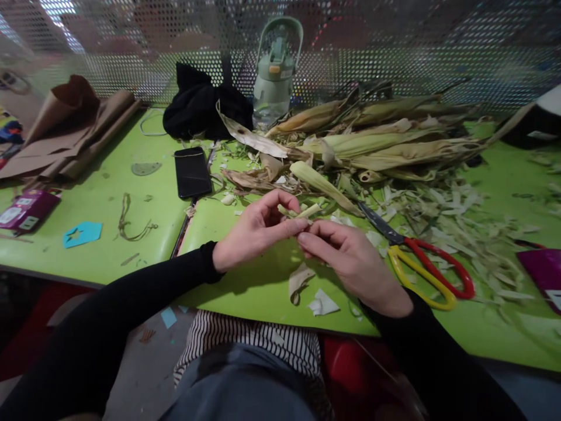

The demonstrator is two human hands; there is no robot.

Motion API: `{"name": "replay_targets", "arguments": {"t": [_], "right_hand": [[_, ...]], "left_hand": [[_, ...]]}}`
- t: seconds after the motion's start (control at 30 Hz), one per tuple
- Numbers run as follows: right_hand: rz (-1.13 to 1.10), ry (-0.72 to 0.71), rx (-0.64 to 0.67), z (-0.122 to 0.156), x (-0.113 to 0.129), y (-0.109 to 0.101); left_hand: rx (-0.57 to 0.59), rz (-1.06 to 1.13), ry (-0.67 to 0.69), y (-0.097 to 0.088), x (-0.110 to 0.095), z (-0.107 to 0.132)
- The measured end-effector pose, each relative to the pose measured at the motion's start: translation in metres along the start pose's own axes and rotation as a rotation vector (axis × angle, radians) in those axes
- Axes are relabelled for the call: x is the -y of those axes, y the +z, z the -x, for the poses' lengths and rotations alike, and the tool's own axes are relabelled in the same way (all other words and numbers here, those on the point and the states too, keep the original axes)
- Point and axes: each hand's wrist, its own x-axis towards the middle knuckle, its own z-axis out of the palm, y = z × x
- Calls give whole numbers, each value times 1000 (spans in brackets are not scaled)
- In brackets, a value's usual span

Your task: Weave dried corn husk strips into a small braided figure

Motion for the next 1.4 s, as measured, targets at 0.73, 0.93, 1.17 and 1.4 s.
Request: {"name": "replay_targets", "arguments": {"t": [0.73, 0.93, 1.17, 1.4], "right_hand": [[761, -595, -349, 1, -3, -3], [1289, -624, -285, -8, -7, 8], [1203, -748, -253, -13, -3, 6], [1205, -838, -295, -18, -4, 13]], "left_hand": [[114, -748, 195, -15, 6, -7], [82, -986, 204, -8, 16, -3], [52, -776, 177, -9, 14, -7], [63, -453, 118, -12, 26, -15]]}}
